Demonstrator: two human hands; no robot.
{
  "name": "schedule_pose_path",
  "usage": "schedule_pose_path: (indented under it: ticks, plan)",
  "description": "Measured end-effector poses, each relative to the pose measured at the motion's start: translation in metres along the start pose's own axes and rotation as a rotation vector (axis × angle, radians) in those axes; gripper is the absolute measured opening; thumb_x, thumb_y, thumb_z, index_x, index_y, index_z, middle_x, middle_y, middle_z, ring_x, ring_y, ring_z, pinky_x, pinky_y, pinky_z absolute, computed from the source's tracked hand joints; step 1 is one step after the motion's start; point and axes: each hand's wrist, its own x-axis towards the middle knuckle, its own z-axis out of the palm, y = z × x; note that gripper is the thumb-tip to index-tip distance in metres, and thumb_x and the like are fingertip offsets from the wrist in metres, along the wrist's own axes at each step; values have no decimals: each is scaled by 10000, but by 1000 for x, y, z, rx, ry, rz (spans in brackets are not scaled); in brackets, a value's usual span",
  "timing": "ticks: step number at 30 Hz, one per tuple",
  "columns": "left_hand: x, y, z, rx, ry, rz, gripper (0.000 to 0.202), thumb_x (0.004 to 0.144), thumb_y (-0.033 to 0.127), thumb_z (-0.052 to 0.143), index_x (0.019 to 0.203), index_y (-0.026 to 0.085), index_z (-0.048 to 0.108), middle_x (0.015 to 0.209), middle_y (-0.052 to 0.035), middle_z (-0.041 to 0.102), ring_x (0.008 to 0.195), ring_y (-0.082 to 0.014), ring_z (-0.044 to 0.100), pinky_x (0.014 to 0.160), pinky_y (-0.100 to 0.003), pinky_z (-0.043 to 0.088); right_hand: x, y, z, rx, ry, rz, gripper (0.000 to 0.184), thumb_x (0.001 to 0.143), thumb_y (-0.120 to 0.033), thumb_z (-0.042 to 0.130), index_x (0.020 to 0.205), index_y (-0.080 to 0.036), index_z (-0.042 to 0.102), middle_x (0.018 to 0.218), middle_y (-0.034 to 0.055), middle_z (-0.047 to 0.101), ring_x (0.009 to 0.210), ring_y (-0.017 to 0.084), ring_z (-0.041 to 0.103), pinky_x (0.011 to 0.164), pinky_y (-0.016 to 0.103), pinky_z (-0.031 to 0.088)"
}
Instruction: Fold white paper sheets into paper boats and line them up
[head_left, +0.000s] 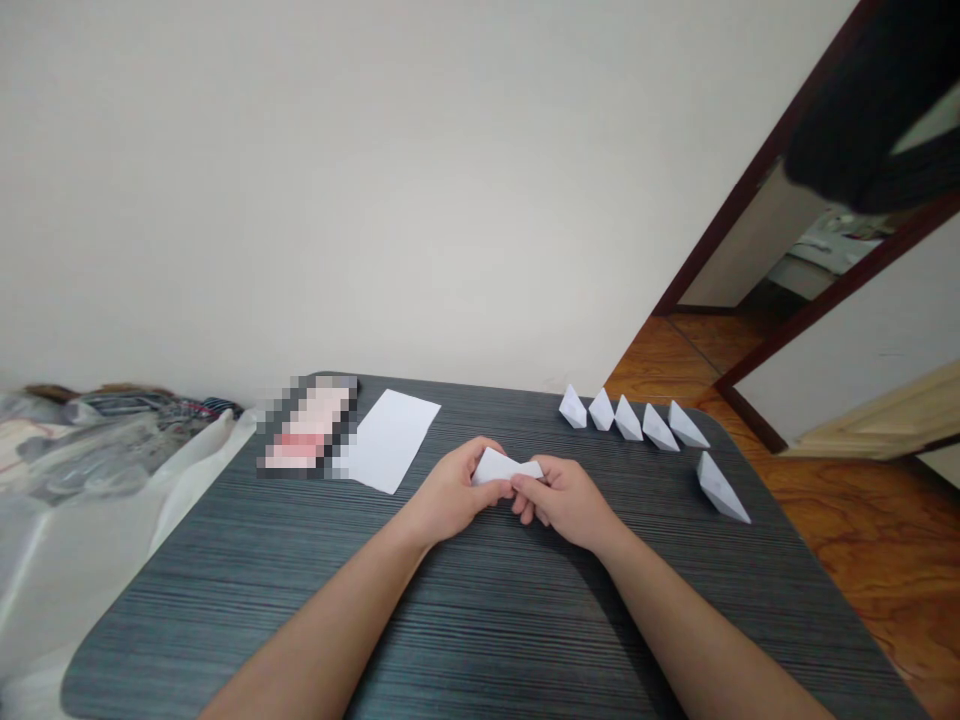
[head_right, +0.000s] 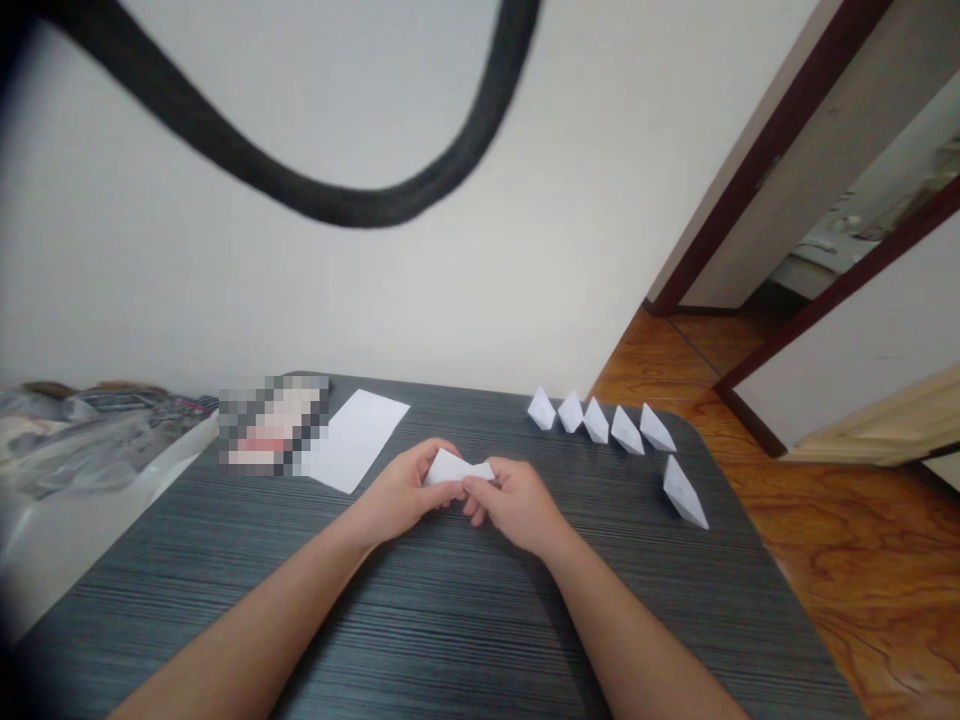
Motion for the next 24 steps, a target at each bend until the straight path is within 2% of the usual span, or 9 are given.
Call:
schedule_pose_path:
  ticks: [5,8,12,19,24]
  plan:
    - [3,-5,-3,20,38,-48,204,783,253,569,956,153,529,757,-36,654,554,-95,528,533,-221,425,1,4,-9,-34,90,2,279,842,-370,529,682,-144,564,539,19,621,396,79,501,361,179,329]
    - [3,-7,-5,12,43,-42,193,787,271,570,934,152,532,767,-47,667,554,-97,536,529,-222,435,2,5,-11,-22,87,9,289,843,-377,528,678,-143,566,531,24,621,386,77,488,364,182,333]
    - [4,-10,-5,0,94,-54,266,780,288,586,1004,165,511,774,-46,679,535,-95,537,517,-220,438,2,4,-11,16,116,0,283,833,-378,539,670,-146,557,539,22,621,385,78,491,357,183,329]
    - [5,-8,-6,-42,83,-76,219,808,308,552,953,146,524,775,-65,684,521,-93,545,507,-217,432,3,6,-12,49,146,-10,268,822,-378,551,687,-147,565,565,25,635,371,72,478,341,182,313]
    - [4,-8,-8,-47,117,-51,232,812,316,552,972,152,512,762,-59,685,521,-93,549,499,-209,421,4,8,-12,43,174,-9,282,823,-388,546,674,-151,578,546,17,628,375,75,481,354,190,331]
